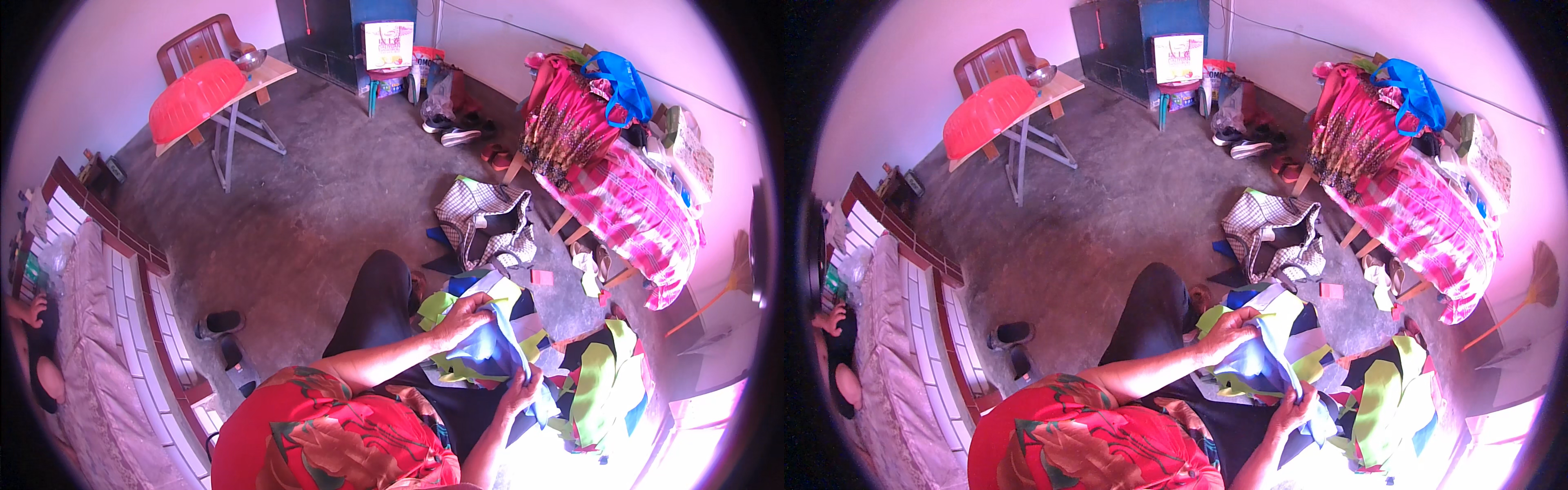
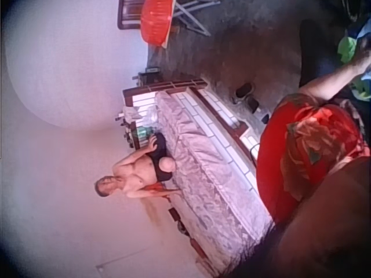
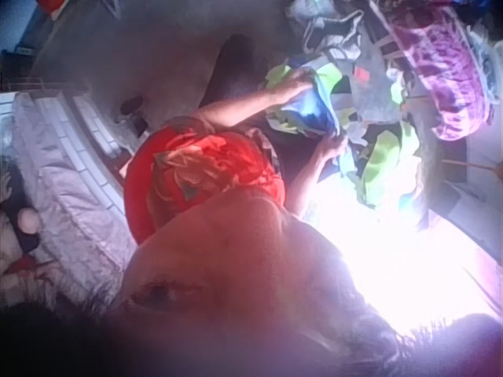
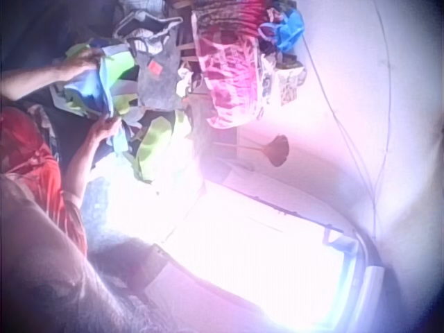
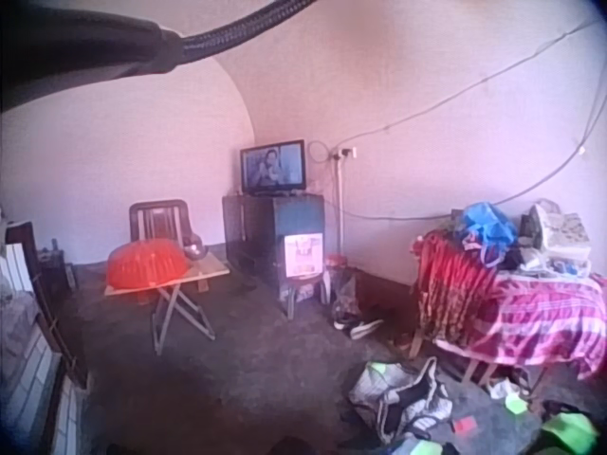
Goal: The person sits on the floor and assembles a multi-colored fabric object by hand, layering and aligning green, blue, red, and gray fabric pieces. The person repeatedly adjusts and smooths the pieces, building up a layered structure without using tools.
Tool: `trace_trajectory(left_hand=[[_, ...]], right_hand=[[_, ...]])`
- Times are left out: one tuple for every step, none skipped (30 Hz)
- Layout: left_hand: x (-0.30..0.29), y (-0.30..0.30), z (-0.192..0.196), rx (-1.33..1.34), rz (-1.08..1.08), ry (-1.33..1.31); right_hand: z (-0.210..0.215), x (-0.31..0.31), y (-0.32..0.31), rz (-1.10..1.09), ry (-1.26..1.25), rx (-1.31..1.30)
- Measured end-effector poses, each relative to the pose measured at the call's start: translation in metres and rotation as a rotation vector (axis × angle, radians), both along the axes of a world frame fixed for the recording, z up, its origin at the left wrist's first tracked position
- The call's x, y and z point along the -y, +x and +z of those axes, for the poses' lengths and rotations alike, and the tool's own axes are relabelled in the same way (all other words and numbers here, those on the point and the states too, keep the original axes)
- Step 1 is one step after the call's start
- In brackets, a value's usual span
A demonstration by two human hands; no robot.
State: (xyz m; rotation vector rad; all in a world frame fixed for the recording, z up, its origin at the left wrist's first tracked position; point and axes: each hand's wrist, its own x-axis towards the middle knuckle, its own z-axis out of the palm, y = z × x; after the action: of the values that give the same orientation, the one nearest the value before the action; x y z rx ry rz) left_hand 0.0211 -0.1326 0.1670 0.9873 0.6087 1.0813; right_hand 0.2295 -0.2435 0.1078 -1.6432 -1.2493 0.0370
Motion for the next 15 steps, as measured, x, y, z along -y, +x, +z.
trace_trajectory(left_hand=[[0.000,0.000,0.000,0.001,0.021,-0.014],[-0.001,-0.002,0.000,0.014,0.034,-0.021],[-0.002,-0.004,-0.001,0.028,0.047,-0.029],[-0.003,-0.005,-0.003,0.041,0.059,-0.036],[-0.004,-0.007,-0.005,0.029,0.068,-0.028],[-0.004,-0.008,-0.008,0.016,0.077,-0.021],[-0.005,-0.009,-0.010,0.004,0.086,-0.013],[-0.004,-0.012,-0.006,0.022,0.081,-0.033],[-0.005,-0.012,-0.008,0.034,0.091,-0.029],[-0.005,-0.012,-0.012,0.045,0.101,-0.025],[-0.005,-0.013,-0.009,0.057,0.109,-0.020],[-0.002,-0.015,-0.007,0.073,0.103,-0.025],[-0.001,-0.014,-0.004,0.063,0.101,-0.036],[0.001,-0.014,-0.003,0.054,0.101,-0.046],[0.002,-0.014,-0.002,0.044,0.102,-0.057]], right_hand=[[-0.001,0.001,0.001,0.025,-0.013,0.030],[0.003,0.000,-0.003,0.052,-0.025,0.060],[0.008,0.000,-0.007,0.079,-0.037,0.090],[0.012,-0.001,-0.014,0.099,-0.040,0.026],[0.019,0.000,-0.019,0.136,-0.079,0.014],[0.020,0.001,-0.021,0.130,-0.114,0.038],[0.021,0.002,-0.023,0.125,-0.148,0.062],[0.025,0.001,-0.026,0.136,-0.151,0.059],[0.031,-0.001,-0.030,0.147,-0.154,0.055],[0.034,-0.002,-0.033,0.159,-0.157,0.052],[0.034,-0.002,-0.033,0.137,-0.150,0.085],[0.032,-0.001,-0.032,0.115,-0.143,0.118],[0.031,0.000,-0.031,0.093,-0.135,0.150],[0.032,0.001,-0.031,0.080,-0.137,0.155],[0.033,0.002,-0.030,0.068,-0.138,0.160]])
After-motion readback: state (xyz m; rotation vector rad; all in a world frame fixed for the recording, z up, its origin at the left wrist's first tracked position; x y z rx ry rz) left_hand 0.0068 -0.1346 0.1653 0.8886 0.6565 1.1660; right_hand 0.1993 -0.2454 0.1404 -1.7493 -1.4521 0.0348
